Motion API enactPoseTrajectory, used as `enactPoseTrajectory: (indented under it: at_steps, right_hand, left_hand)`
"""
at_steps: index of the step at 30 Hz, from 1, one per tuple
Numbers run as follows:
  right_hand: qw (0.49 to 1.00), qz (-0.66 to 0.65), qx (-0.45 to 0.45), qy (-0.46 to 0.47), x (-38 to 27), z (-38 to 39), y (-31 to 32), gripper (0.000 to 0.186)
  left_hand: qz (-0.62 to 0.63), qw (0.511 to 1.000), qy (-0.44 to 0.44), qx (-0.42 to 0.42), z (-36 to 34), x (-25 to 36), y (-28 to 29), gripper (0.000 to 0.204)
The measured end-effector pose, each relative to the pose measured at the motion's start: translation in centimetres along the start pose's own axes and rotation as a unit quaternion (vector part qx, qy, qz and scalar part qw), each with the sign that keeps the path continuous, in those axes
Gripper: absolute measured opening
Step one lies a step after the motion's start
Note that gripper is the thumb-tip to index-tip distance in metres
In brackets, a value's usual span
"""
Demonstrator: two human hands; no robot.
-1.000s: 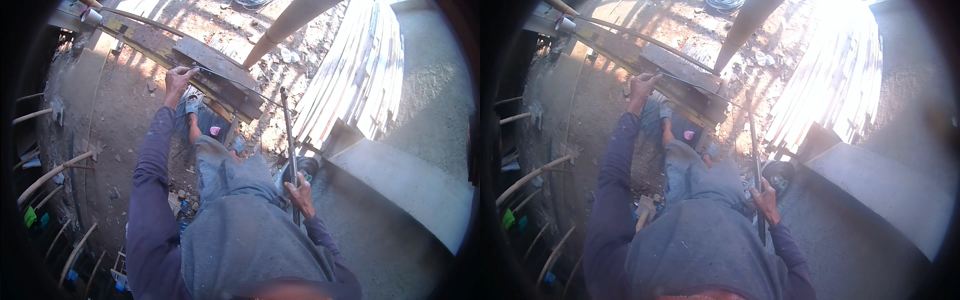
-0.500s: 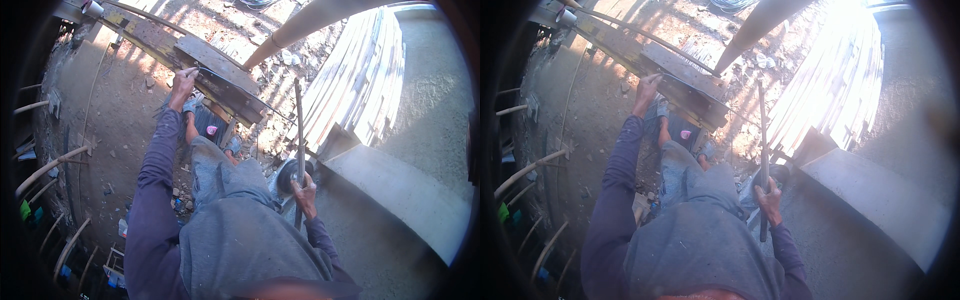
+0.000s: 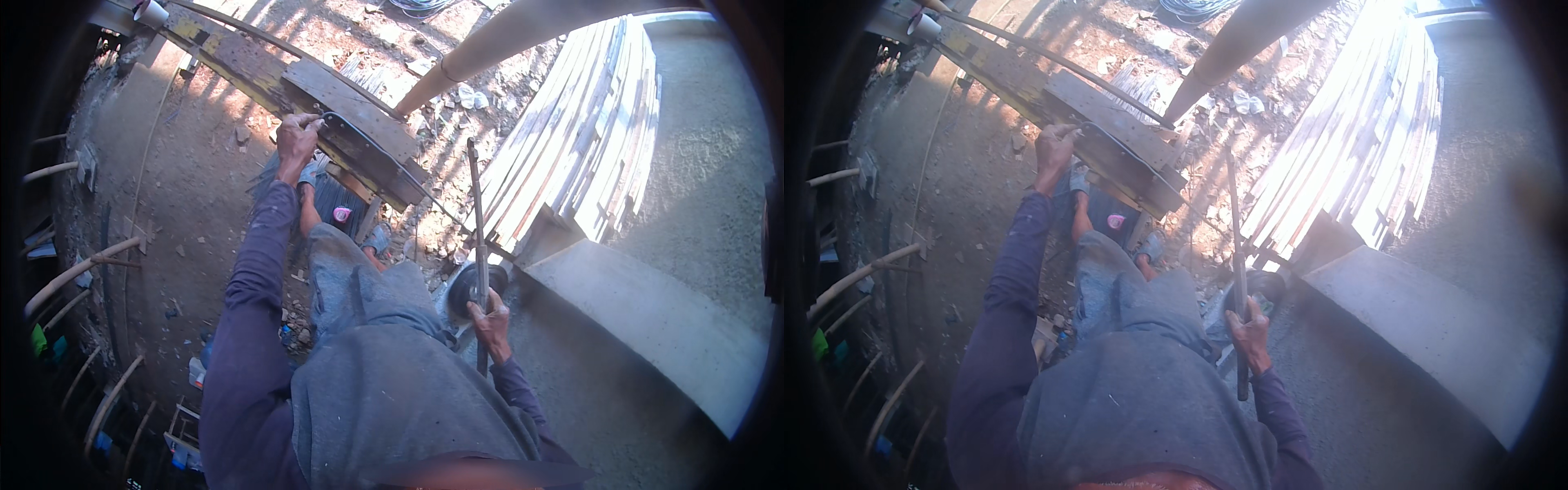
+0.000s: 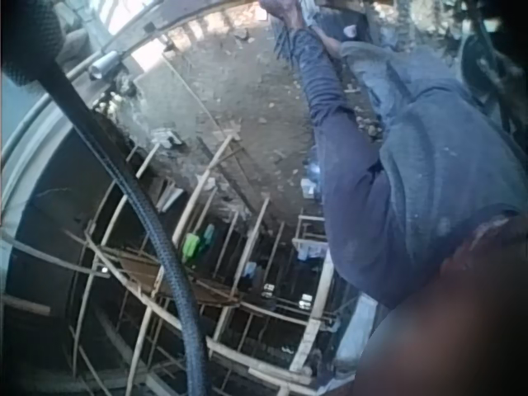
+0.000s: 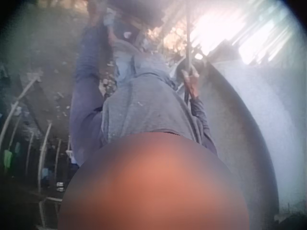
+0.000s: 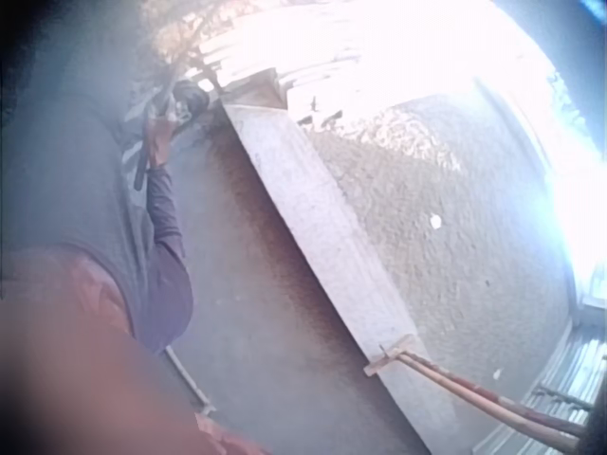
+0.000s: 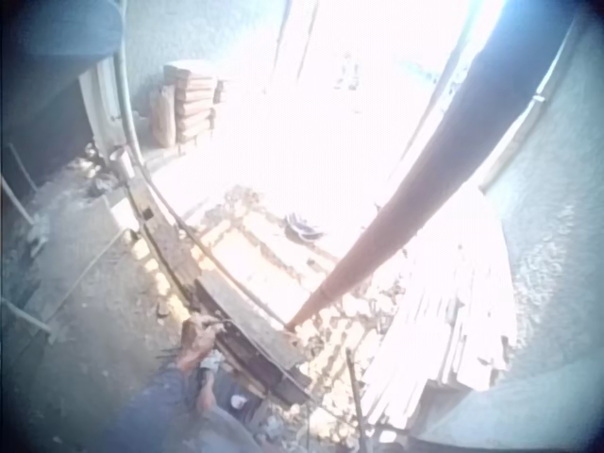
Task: The person bends metal rods into rectangular shapes using a manual bending jig and a long metal bar. They measure the bent pieces with a tape measure and place them on a pile of similar rods.
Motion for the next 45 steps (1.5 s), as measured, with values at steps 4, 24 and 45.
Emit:
enactPoseTrajectory:
  at_steps: [4, 24, 45]
  right_hand:
    - [0.999, 0.024, 0.012, 0.032, 0.0, 0.3, 0.4, 0.045]
    - [0.9, 0.359, -0.097, 0.228, 1.2, -16.0, 10.7, 0.02]
    - [0.721, 0.523, -0.222, 0.396, -10.5, -41.4, 7.1, 0.003]
  left_hand:
    - [-0.038, 0.996, 0.079, 0.005, 0.2, -1.3, -0.4, 0.032]
    - [-0.028, 0.997, -0.014, 0.074, 1.1, 1.7, -1.8, 0.019]
    - [-0.106, 0.98, 0.14, 0.089, 1.7, 0.4, -3.1, 0.028]
Point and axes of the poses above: each hand's wrist, its own z-axis away from the middle knuckle, its own y-axis out of the back of the hand, x = y × z, the point moved 3 cm from there along -z, towards the middle knuckle, and after that the axes turned 11 degrees about -z, right-handed, at the moved point
